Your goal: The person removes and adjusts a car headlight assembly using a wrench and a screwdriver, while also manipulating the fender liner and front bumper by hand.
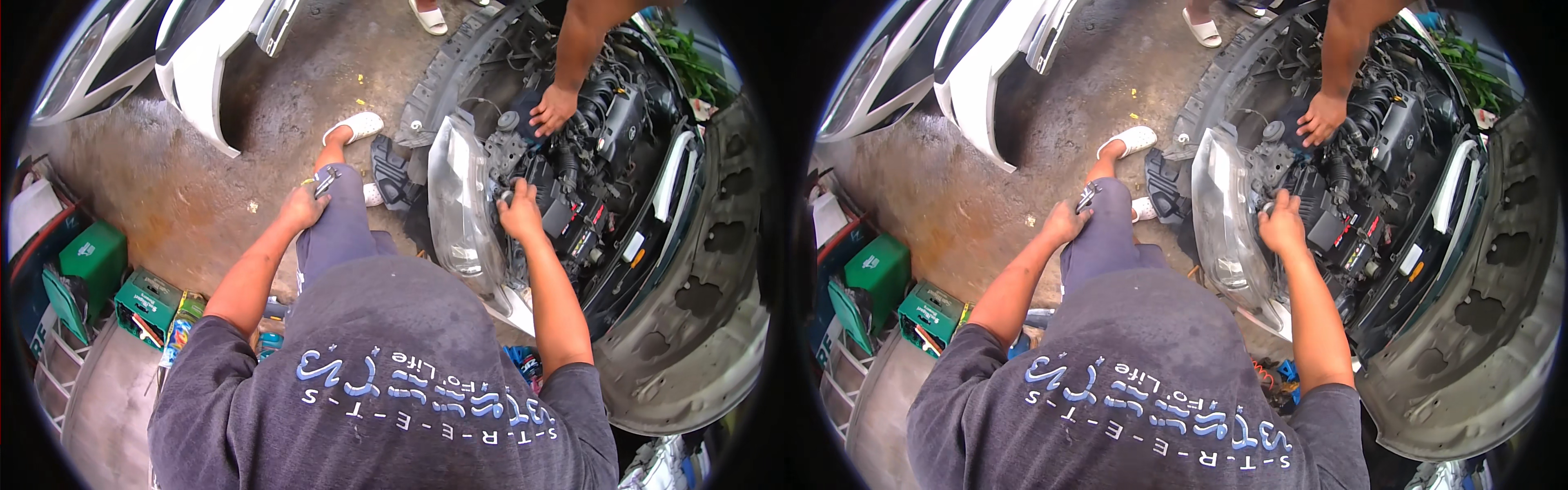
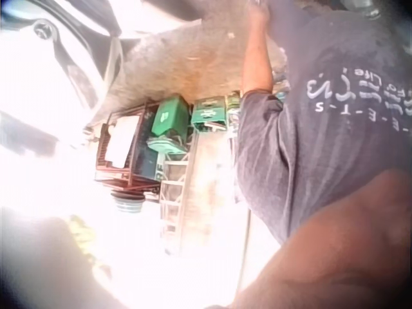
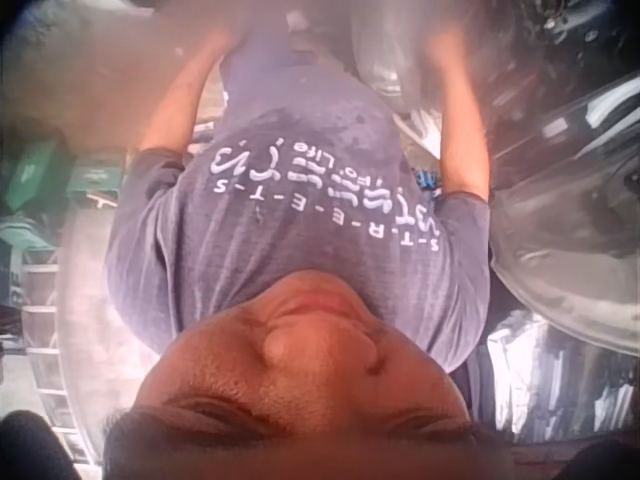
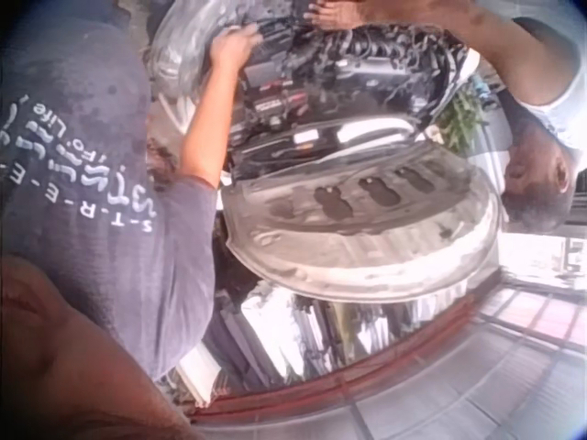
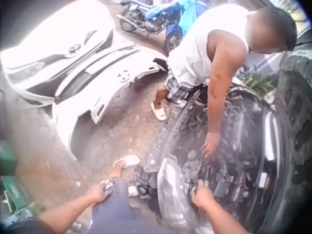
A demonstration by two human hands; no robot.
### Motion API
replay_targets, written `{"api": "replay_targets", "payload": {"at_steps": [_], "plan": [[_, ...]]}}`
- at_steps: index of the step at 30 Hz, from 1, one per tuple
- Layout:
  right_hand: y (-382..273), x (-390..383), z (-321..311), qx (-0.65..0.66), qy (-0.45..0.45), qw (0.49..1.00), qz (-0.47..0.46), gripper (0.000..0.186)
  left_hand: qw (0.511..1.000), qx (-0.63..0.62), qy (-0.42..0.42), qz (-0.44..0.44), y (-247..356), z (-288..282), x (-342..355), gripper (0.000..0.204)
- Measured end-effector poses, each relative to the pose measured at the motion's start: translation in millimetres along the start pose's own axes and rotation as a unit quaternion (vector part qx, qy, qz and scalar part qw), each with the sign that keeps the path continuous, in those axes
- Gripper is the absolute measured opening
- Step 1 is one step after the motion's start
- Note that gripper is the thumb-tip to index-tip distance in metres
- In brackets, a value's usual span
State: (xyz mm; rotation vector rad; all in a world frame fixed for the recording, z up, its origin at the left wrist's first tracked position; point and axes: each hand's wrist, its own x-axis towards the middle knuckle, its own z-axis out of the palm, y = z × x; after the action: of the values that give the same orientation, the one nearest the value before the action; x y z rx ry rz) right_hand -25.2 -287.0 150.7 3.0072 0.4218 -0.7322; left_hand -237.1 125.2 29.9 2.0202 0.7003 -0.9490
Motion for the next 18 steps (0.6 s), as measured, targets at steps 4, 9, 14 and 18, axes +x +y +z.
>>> {"api": "replay_targets", "payload": {"at_steps": [4,9,14,18], "plan": [[11.7,9.5,16.0,-0.012,0.035,0.999,0.032,0.023,1.000,0.006,0.007,0.001,-6.4,6.3,3.3,0.046],[-13.9,16.4,-17.6,0.272,-0.128,0.922,0.244,0.028,0.999,0.035,-0.020,-0.006,1.5,11.1,4.4,0.044],[19.9,27.2,3.3,0.065,-0.108,0.986,0.107,0.037,0.982,-0.031,-0.019,0.186,38.2,35.7,12.5,0.053],[27.2,24.6,16.6,0.126,-0.073,0.984,0.105,0.043,0.965,-0.096,-0.042,0.238,97.7,90.0,50.8,0.079]]}}
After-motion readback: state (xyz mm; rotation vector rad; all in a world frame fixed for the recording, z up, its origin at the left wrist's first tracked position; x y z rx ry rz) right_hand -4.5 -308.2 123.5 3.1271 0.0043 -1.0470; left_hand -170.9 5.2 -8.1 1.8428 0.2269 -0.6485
